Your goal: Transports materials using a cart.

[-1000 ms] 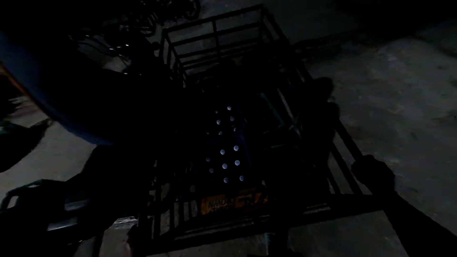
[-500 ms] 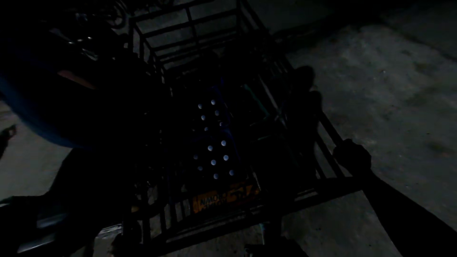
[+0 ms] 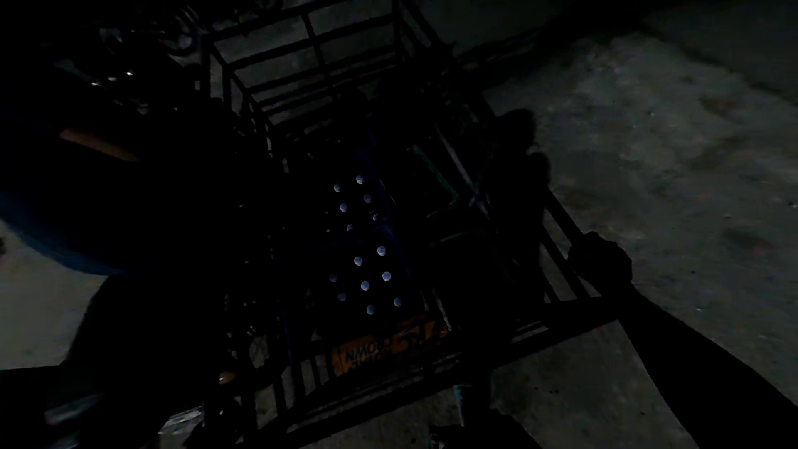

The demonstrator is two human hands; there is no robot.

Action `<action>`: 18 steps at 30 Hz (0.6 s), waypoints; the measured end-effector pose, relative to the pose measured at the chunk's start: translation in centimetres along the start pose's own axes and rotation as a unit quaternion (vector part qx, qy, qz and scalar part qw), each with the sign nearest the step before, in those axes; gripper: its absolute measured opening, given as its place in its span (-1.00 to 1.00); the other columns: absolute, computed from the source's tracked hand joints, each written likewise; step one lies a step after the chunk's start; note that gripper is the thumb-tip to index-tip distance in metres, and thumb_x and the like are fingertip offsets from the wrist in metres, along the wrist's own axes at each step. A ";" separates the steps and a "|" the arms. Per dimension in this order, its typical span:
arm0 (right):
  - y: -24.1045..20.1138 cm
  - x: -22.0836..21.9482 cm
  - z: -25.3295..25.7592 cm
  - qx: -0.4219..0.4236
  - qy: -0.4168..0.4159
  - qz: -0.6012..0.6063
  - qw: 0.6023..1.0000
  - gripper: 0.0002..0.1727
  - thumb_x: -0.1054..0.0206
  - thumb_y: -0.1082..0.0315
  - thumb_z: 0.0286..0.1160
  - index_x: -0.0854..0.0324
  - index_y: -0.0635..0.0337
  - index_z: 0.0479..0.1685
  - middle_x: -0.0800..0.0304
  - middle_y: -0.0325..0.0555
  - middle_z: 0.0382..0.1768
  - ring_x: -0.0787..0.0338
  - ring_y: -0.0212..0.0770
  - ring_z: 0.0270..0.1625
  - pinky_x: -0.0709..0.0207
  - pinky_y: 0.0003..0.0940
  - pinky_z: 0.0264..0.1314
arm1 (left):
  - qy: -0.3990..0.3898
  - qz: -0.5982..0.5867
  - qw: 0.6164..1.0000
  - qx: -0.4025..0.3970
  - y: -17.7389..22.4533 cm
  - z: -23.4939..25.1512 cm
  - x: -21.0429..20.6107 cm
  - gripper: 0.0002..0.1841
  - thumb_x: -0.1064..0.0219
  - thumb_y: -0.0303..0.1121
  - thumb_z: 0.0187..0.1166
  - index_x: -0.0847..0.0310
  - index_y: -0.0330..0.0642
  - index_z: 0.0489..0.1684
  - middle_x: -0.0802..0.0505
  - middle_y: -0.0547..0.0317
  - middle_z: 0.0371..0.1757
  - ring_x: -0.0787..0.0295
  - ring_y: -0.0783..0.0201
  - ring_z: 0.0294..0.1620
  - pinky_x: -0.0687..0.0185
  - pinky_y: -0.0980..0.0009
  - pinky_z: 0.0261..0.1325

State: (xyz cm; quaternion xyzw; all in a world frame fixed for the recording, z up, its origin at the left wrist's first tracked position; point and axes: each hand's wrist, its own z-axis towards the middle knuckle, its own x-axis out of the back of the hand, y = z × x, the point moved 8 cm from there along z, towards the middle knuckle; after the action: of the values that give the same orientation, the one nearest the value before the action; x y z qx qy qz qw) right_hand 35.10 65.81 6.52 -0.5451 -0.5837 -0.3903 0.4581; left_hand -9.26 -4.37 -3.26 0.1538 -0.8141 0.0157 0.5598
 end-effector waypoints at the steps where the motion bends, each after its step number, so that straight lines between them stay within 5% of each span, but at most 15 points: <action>1: 0.1 -0.1 0.0 0.000 -0.002 -0.002 1.000 -0.54 -0.18 0.16 0.72 -0.48 0.34 0.38 -0.76 0.39 0.08 -0.78 0.36 0.20 -0.60 0.31 0.12 | -0.003 -0.010 1.000 -0.001 0.2 -0.4 0.2 -0.42 -0.27 0.07 0.64 -0.63 -0.28 0.37 -0.80 -0.15 0.27 -0.76 -0.05 0.26 -0.59 -0.08 0.37; 4: 0.3 -0.3 0.1 -0.015 -0.013 0.005 1.000 -0.52 -0.21 0.13 0.71 -0.48 0.32 0.40 -0.75 0.40 0.09 -0.77 0.37 0.21 -0.60 0.32 0.12 | -0.005 -0.047 0.998 -0.033 1.1 -1.1 0.5 -0.45 -0.28 -0.02 0.69 -0.62 -0.40 0.32 -0.79 -0.22 0.21 -0.74 -0.04 0.20 -0.57 -0.03 0.34; 11: 0.3 -0.3 0.1 -0.018 -0.016 -0.002 1.000 -0.53 -0.21 0.14 0.69 -0.49 0.30 0.39 -0.76 0.36 0.08 -0.78 0.35 0.20 -0.60 0.30 0.11 | 0.009 -0.075 0.997 -0.029 0.3 -1.5 0.4 -0.43 -0.26 0.03 0.66 -0.61 -0.30 0.38 -0.81 -0.14 0.21 -0.79 0.02 0.16 -0.66 0.00 0.26; 16: 0.5 -0.3 0.1 -0.002 -0.005 0.000 1.000 -0.54 -0.20 0.15 0.73 -0.48 0.31 0.39 -0.75 0.39 0.07 -0.78 0.39 0.19 -0.60 0.32 0.10 | 0.036 -0.023 0.997 -0.061 1.3 -2.9 1.1 -0.41 -0.24 -0.02 0.69 -0.57 -0.39 0.43 -0.76 -0.32 0.32 -0.73 -0.18 0.33 -0.57 -0.12 0.40; 18: 0.2 0.0 -0.4 0.002 -0.004 0.010 1.000 -0.53 -0.21 0.15 0.73 -0.47 0.35 0.40 -0.74 0.42 0.08 -0.77 0.41 0.20 -0.59 0.34 0.12 | -0.088 0.012 0.996 0.027 6.8 -9.3 5.0 -0.43 -0.07 -0.15 0.85 -0.30 -0.41 0.68 -0.49 -0.32 0.66 -0.42 -0.14 0.68 -0.26 0.00 0.69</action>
State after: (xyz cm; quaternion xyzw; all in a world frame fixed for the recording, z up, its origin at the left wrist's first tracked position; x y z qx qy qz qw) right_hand 35.37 65.41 6.61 -0.5514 -0.5807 -0.3823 0.4611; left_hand -4.26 2.78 5.76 0.1601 -0.8614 0.0304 0.4812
